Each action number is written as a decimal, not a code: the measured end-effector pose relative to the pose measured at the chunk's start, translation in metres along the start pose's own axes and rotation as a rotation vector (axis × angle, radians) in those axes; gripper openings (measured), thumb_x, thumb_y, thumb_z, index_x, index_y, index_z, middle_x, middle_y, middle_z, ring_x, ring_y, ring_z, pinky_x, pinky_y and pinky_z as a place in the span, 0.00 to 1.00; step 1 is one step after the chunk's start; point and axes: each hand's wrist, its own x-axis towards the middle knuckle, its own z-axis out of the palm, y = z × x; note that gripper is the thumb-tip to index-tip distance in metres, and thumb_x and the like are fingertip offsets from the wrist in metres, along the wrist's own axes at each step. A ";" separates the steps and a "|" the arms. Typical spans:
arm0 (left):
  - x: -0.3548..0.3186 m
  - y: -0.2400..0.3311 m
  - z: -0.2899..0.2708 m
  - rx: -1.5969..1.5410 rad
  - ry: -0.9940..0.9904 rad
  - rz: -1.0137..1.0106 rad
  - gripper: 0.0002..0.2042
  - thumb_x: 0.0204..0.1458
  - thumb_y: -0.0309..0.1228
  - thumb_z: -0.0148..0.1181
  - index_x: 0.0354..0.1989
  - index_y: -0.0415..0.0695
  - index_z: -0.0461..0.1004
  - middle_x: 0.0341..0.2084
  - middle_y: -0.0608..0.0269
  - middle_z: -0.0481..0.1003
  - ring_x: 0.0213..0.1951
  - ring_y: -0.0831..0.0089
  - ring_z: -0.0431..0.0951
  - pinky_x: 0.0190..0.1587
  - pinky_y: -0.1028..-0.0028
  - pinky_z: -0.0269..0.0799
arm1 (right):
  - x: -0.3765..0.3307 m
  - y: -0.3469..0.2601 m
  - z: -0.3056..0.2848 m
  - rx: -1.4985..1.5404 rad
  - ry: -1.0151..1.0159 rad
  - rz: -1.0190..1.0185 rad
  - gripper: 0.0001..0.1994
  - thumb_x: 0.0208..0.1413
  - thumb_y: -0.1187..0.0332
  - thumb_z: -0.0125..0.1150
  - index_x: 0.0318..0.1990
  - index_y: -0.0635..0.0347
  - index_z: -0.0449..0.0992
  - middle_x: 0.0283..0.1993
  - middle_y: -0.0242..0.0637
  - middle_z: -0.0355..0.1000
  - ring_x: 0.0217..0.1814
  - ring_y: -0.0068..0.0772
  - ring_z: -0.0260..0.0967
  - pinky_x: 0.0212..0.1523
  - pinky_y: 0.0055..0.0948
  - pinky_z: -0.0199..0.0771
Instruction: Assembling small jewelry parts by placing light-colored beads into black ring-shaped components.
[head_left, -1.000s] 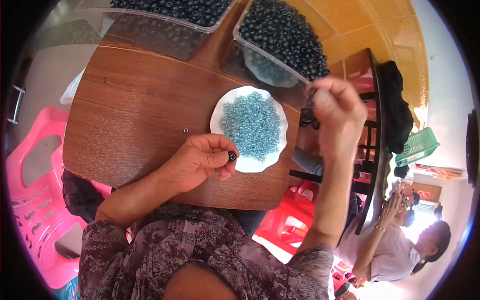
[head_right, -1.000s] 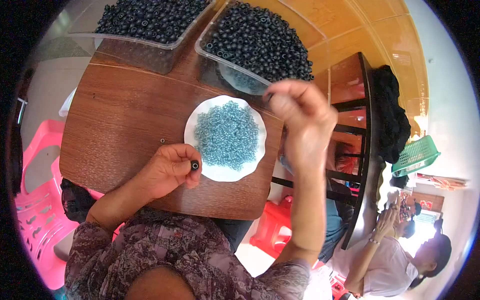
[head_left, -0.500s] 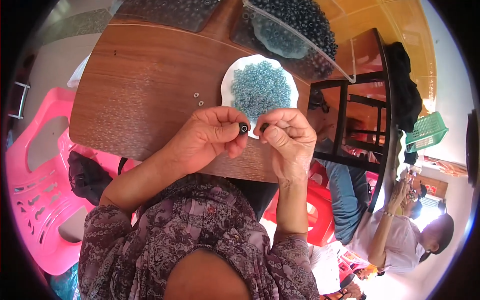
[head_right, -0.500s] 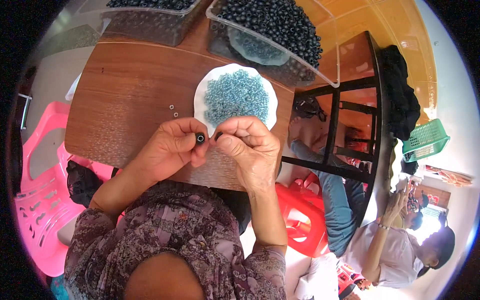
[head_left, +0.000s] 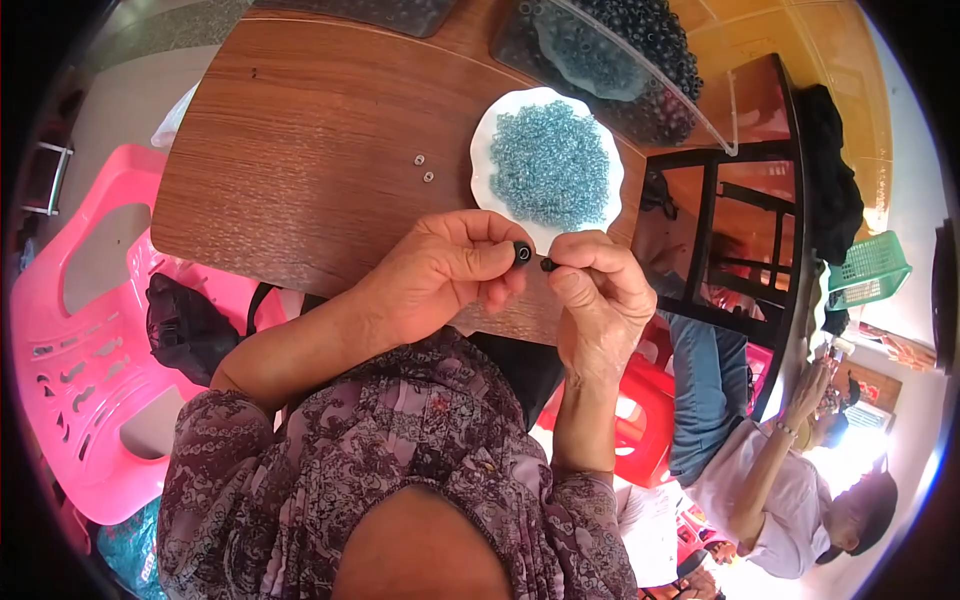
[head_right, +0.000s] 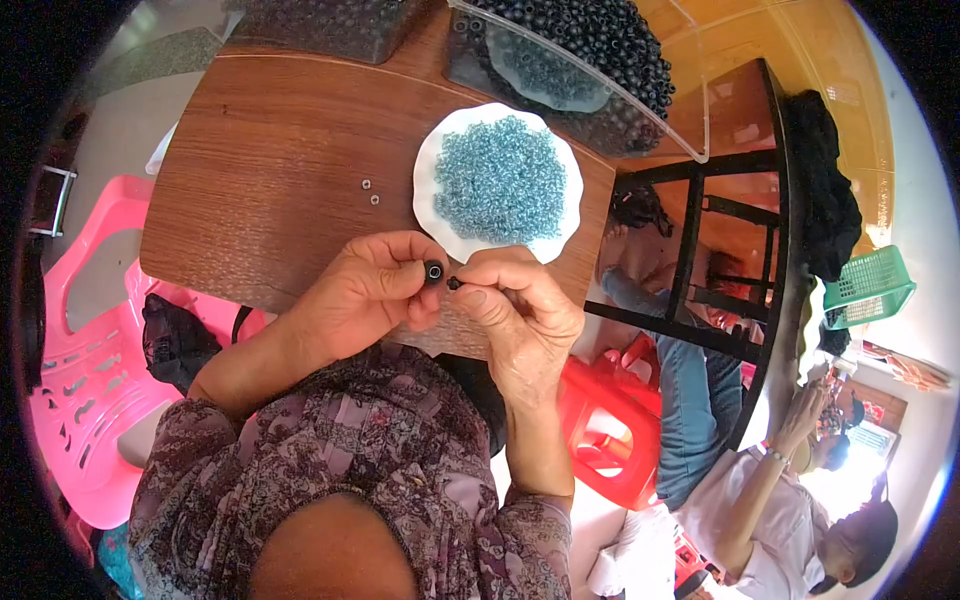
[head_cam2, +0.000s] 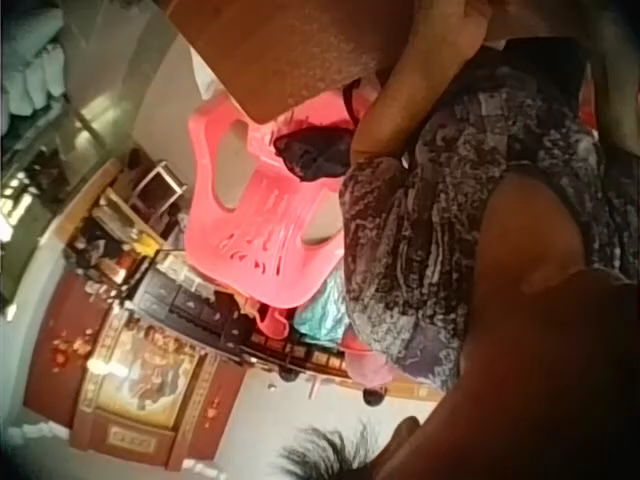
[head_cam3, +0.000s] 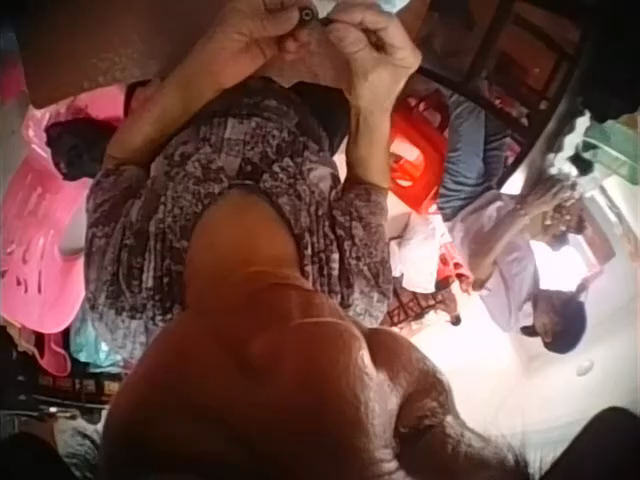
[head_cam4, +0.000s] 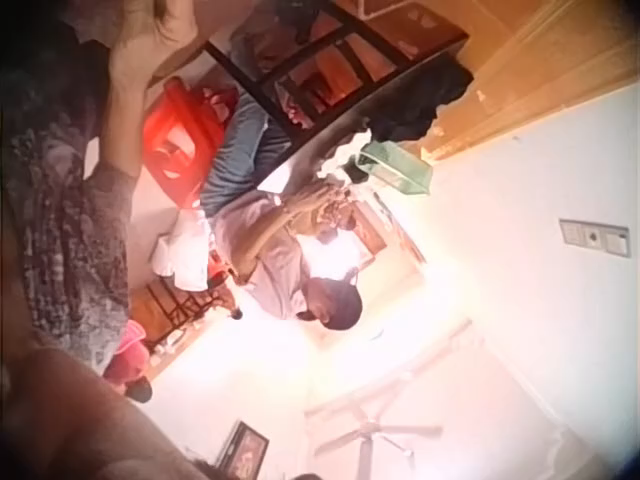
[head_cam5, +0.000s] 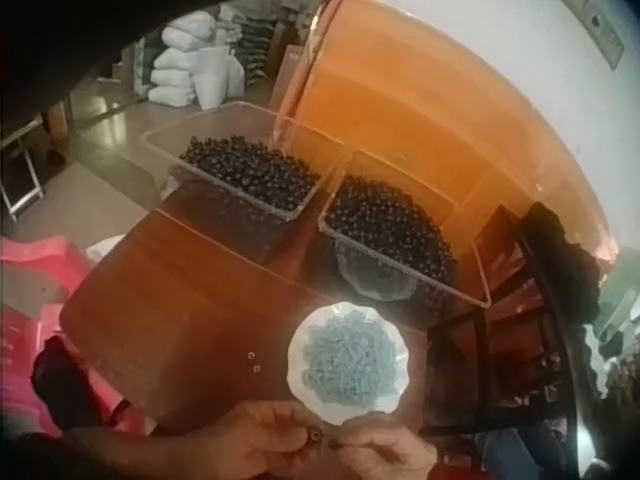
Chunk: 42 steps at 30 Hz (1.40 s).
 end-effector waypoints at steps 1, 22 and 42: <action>-0.001 0.000 0.001 -0.005 0.011 -0.003 0.10 0.54 0.27 0.55 0.41 0.35 0.70 0.28 0.57 0.74 0.27 0.75 0.73 0.31 0.78 0.69 | -0.001 0.000 0.000 -0.056 0.013 -0.016 0.07 0.47 0.83 0.60 0.35 0.69 0.74 0.35 0.37 0.72 0.36 0.23 0.68 0.40 0.19 0.68; 0.005 -0.012 -0.001 0.052 0.034 -0.001 0.10 0.54 0.27 0.55 0.41 0.34 0.71 0.28 0.59 0.74 0.28 0.76 0.72 0.33 0.78 0.69 | -0.007 -0.009 -0.001 -0.331 0.064 0.008 0.08 0.44 0.85 0.62 0.34 0.68 0.75 0.35 0.36 0.70 0.37 0.23 0.67 0.39 0.20 0.68; 0.005 -0.018 0.000 0.293 0.094 0.048 0.08 0.51 0.25 0.58 0.39 0.35 0.72 0.26 0.63 0.75 0.27 0.80 0.72 0.31 0.81 0.68 | 0.008 -0.016 -0.019 -0.203 -0.107 0.356 0.08 0.42 0.85 0.63 0.33 0.69 0.75 0.31 0.36 0.73 0.33 0.25 0.72 0.37 0.21 0.72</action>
